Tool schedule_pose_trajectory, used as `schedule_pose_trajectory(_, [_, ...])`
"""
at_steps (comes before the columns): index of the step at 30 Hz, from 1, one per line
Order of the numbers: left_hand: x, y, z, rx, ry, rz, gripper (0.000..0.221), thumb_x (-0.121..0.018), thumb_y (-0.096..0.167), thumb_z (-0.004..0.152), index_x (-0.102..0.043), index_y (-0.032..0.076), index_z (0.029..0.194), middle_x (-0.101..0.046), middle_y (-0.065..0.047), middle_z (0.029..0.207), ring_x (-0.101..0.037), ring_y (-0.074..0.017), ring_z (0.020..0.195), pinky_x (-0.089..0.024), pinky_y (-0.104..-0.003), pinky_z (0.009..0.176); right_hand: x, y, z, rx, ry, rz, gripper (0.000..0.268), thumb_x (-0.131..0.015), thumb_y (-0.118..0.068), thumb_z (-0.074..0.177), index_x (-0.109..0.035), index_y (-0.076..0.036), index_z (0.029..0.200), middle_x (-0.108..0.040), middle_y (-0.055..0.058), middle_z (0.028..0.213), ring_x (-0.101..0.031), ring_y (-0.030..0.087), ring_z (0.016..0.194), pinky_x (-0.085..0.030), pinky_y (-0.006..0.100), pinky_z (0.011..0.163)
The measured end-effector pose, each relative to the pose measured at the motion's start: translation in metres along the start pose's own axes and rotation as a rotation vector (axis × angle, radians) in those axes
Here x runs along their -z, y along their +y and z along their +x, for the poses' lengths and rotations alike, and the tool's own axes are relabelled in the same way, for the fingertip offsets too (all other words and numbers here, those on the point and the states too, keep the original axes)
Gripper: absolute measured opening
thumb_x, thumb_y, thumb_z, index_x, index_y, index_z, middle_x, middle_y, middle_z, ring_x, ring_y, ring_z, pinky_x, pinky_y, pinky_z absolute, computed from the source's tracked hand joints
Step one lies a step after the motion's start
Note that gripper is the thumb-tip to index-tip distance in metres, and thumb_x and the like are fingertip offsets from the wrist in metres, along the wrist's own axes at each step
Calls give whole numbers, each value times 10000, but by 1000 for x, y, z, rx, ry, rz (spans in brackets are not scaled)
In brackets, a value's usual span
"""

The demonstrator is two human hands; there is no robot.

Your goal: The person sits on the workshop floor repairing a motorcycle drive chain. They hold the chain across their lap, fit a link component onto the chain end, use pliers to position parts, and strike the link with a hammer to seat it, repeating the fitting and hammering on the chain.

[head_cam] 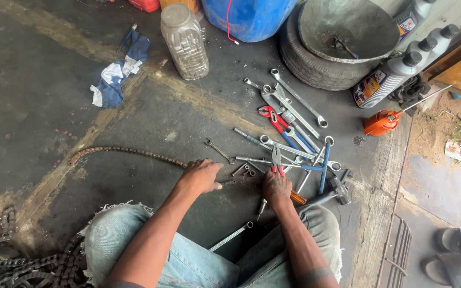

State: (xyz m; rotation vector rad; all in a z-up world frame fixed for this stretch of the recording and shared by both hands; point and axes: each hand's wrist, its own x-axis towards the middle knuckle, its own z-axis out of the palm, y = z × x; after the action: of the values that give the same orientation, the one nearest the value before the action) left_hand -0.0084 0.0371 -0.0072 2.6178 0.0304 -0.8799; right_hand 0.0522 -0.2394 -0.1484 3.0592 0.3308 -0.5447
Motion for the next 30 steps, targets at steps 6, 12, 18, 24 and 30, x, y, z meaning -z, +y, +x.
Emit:
schedule_pose_trajectory(6, [-8,-2,6,16,-1,57,796,-767,424,890,-374,240,1558,-431,-68,1567,-384,-284,1468,-287,-478,1227,52,-28,-16,210,81,257,242,-623,-133,869,-705,-153,1097,-710,139,1154,-707,365,1003,-583,468,829])
schedule_pose_trajectory(12, [-6,2,4,5,-31,54,797,-765,426,893,-364,251,1560,-406,-60,1583,-366,-272,1482,-284,-475,1230,10,-23,-1,321,162,300,342,-567,-20,888,-729,-155,1158,-680,183,1180,-700,390,947,-576,481,788])
schedule_pose_trajectory(18, [-6,3,1,41,-52,69,793,-739,422,914,-346,261,1584,-410,-56,1595,-374,-255,1492,-265,-480,1255,11,-23,1,257,68,260,248,-586,-73,927,-740,-147,1107,-718,171,1053,-711,378,957,-574,473,814])
schedule_pose_trajectory(24, [-9,1,2,51,-48,44,791,-742,416,910,-344,270,1578,-377,-46,1611,-354,-252,1498,-253,-482,1256,42,-31,-15,256,47,317,194,-648,-113,901,-759,-136,1059,-725,164,1038,-699,390,968,-565,481,799])
schedule_pose_trajectory(30, [-8,2,1,25,-34,65,796,-749,418,903,-353,256,1575,-412,-50,1588,-379,-256,1483,-277,-483,1243,27,-25,-9,295,130,393,215,-669,-116,879,-790,-151,1053,-749,154,1038,-725,366,928,-576,453,824])
